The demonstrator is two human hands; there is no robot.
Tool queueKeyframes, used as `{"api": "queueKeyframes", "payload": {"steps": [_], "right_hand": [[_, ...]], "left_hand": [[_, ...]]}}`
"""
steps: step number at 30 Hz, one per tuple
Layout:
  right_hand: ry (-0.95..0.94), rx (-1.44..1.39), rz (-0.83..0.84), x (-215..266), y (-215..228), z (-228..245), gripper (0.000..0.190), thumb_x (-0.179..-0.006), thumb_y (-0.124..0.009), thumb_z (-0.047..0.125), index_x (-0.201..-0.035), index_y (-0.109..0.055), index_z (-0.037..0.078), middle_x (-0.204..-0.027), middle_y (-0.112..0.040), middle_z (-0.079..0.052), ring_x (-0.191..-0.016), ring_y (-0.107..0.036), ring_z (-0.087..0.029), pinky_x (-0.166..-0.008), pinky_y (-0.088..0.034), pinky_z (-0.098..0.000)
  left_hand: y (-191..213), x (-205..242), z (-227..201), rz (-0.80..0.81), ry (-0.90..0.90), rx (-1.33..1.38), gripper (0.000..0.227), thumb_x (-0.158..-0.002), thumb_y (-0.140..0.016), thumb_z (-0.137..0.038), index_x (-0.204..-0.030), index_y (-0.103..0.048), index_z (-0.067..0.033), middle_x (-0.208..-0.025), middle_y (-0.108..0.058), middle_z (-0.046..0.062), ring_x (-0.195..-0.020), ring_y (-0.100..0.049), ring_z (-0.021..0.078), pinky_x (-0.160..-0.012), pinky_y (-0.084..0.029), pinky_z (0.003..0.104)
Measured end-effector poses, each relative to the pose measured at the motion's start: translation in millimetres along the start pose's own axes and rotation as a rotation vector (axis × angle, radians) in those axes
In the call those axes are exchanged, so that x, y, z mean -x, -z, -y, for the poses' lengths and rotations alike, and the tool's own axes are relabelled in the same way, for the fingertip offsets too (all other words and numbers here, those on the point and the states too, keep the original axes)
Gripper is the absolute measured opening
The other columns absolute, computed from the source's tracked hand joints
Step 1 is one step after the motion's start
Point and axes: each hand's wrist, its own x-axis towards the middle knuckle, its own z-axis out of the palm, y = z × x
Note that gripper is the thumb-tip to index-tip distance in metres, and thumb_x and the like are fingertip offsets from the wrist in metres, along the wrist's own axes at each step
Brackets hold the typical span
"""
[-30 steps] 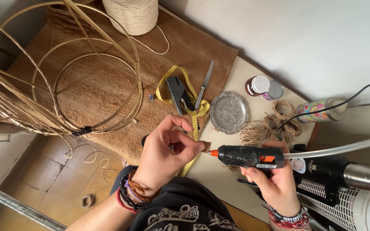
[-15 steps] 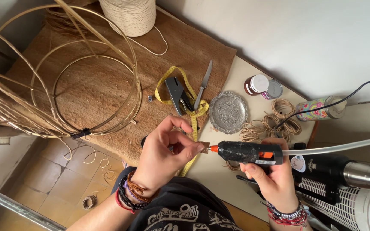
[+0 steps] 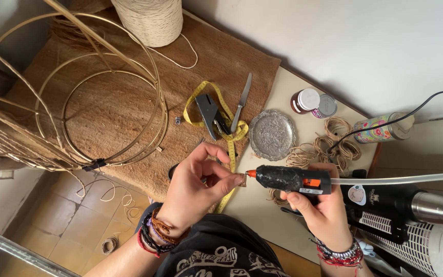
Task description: Wrap twine around a wire frame and secure it with hot glue to create a lampshade.
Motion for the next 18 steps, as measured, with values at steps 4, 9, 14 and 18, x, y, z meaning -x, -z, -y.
{"api": "queueKeyframes", "payload": {"steps": [4, 9, 14, 18], "right_hand": [[-0.022, 0.050, -0.009, -6.1, -0.4, -11.4, 0.043, -0.089, -0.068, 0.015, -0.118, -0.037, 0.008, -0.086, -0.080, -0.017, -0.074, -0.078, -0.020, -0.062, -0.059, -0.0269], [0.075, 0.381, -0.113, -31.5, -10.2, -43.1, 0.043, -0.084, -0.076, 0.013, -0.116, -0.049, 0.004, -0.098, -0.070, -0.013, -0.075, -0.076, -0.021, -0.070, -0.061, -0.0287], [0.187, 0.581, -0.258, -50.2, -31.8, -138.0, 0.040, -0.093, -0.069, 0.020, -0.123, -0.053, -0.001, -0.100, -0.066, -0.021, -0.088, -0.068, -0.037, -0.075, -0.056, -0.0419], [0.282, 0.782, -0.308, -73.8, -35.8, -212.4, 0.047, -0.092, -0.066, 0.008, -0.134, -0.051, -0.008, -0.110, -0.058, -0.027, -0.092, -0.067, -0.047, -0.078, -0.063, -0.0500]], "left_hand": [[2.2, -3.3, 4.6, 0.014, 0.017, 0.064, 0.031, -0.085, -0.083, -0.010, -0.104, -0.058, -0.0111, -0.079, -0.081, 0.005, -0.059, -0.061, 0.0055, -0.054, -0.043, 0.021], [4.5, -10.7, 16.5, -0.032, 0.001, 0.042, 0.031, -0.085, -0.082, -0.008, -0.109, -0.062, -0.0086, -0.081, -0.083, 0.007, -0.055, -0.057, 0.0038, -0.052, -0.041, 0.019], [1.6, -18.4, 23.4, -0.109, -0.004, 0.020, 0.028, -0.081, -0.086, -0.009, -0.107, -0.076, -0.0055, -0.080, -0.083, 0.009, -0.069, -0.069, 0.0075, -0.064, -0.053, 0.019], [0.3, -24.6, 33.0, -0.188, 0.015, -0.029, 0.023, -0.078, -0.089, -0.006, -0.099, -0.081, -0.0038, -0.077, -0.084, 0.011, -0.067, -0.067, 0.0058, -0.066, -0.054, 0.018]]}}
